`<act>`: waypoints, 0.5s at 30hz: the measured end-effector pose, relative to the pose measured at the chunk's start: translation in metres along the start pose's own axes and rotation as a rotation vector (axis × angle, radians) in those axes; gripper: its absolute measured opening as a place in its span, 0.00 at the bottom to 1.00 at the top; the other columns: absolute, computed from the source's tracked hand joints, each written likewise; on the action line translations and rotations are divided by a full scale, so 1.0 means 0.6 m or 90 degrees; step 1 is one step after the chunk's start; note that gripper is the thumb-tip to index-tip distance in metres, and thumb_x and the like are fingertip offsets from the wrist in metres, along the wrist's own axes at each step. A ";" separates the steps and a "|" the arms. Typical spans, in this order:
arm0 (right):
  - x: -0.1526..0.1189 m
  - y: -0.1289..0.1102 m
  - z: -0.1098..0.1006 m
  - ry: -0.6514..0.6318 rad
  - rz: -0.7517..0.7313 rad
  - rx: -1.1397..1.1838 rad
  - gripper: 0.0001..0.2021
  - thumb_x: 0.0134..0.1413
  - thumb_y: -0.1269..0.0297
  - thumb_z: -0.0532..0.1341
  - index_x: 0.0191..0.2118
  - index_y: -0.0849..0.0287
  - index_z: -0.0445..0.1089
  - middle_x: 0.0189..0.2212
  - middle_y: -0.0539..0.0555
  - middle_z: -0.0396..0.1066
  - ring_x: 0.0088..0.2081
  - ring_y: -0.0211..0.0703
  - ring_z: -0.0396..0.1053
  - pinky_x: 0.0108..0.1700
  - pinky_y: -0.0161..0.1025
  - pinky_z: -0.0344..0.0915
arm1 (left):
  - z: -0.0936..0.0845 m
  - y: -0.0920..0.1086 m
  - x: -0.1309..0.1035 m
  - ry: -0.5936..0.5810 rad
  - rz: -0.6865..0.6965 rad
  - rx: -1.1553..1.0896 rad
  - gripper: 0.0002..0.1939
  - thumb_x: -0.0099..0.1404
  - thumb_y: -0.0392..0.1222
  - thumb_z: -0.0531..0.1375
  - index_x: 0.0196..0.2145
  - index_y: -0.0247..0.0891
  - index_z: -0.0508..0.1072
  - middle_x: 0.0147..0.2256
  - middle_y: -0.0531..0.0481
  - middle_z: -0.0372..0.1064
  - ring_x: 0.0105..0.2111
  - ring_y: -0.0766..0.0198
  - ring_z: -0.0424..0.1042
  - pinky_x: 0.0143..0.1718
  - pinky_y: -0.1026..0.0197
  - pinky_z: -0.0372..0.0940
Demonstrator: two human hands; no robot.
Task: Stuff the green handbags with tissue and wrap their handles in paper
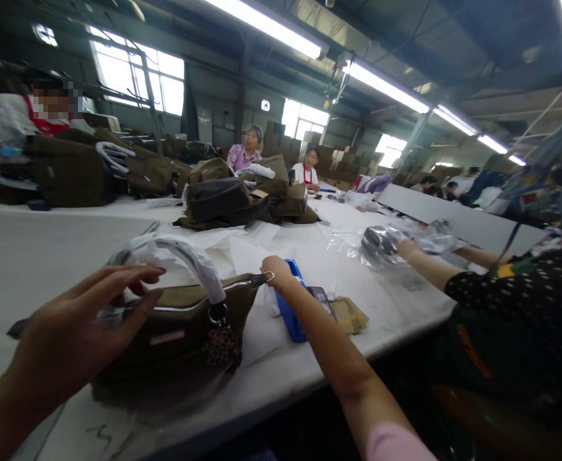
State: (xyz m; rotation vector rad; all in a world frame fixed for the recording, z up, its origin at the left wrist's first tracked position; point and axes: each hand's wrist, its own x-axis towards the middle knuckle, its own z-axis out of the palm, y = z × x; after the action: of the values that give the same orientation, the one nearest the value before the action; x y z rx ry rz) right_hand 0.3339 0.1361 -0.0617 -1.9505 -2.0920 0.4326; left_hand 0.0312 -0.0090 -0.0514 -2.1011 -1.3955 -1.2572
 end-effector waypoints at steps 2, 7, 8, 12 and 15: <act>-0.051 0.015 -0.008 0.033 -0.007 0.024 0.09 0.76 0.65 0.65 0.41 0.63 0.78 0.38 0.59 0.82 0.41 0.45 0.82 0.50 0.43 0.78 | 0.004 0.002 -0.001 -0.005 0.007 0.000 0.16 0.76 0.56 0.61 0.55 0.49 0.79 0.49 0.51 0.83 0.43 0.55 0.84 0.47 0.58 0.73; -0.207 0.016 0.053 0.134 -0.143 0.414 0.16 0.80 0.56 0.55 0.47 0.60 0.77 0.30 0.52 0.81 0.27 0.40 0.79 0.32 0.33 0.75 | 0.033 0.008 0.011 -0.013 0.013 -0.003 0.19 0.76 0.57 0.59 0.57 0.46 0.78 0.54 0.46 0.82 0.46 0.49 0.84 0.49 0.53 0.74; -0.226 0.008 0.075 0.149 -0.196 0.490 0.13 0.77 0.56 0.60 0.47 0.59 0.78 0.32 0.52 0.82 0.30 0.42 0.81 0.35 0.34 0.77 | 0.041 0.012 0.010 -0.008 0.007 -0.018 0.17 0.76 0.56 0.59 0.55 0.47 0.78 0.52 0.47 0.82 0.43 0.51 0.84 0.46 0.54 0.74; -0.243 -0.028 0.141 0.238 -0.266 0.520 0.10 0.65 0.65 0.68 0.50 0.56 0.80 0.44 0.56 0.84 0.45 0.48 0.82 0.49 0.41 0.78 | 0.076 0.044 -0.025 -0.059 0.030 -0.122 0.15 0.77 0.58 0.59 0.45 0.48 0.81 0.39 0.50 0.85 0.33 0.56 0.84 0.34 0.59 0.74; -0.230 -0.046 0.148 0.233 -0.233 0.504 0.15 0.64 0.66 0.68 0.55 0.56 0.80 0.47 0.58 0.82 0.48 0.51 0.81 0.52 0.44 0.78 | 0.101 0.070 -0.070 -0.098 0.062 -0.069 0.25 0.79 0.65 0.54 0.49 0.45 0.82 0.46 0.44 0.86 0.40 0.49 0.86 0.42 0.52 0.79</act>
State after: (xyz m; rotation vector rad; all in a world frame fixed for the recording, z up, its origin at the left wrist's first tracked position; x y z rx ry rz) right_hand 0.2849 -0.0071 -0.1306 -1.0750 -1.6276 0.6376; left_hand 0.0913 -0.0128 -0.1111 -2.3536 -1.2946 -1.1792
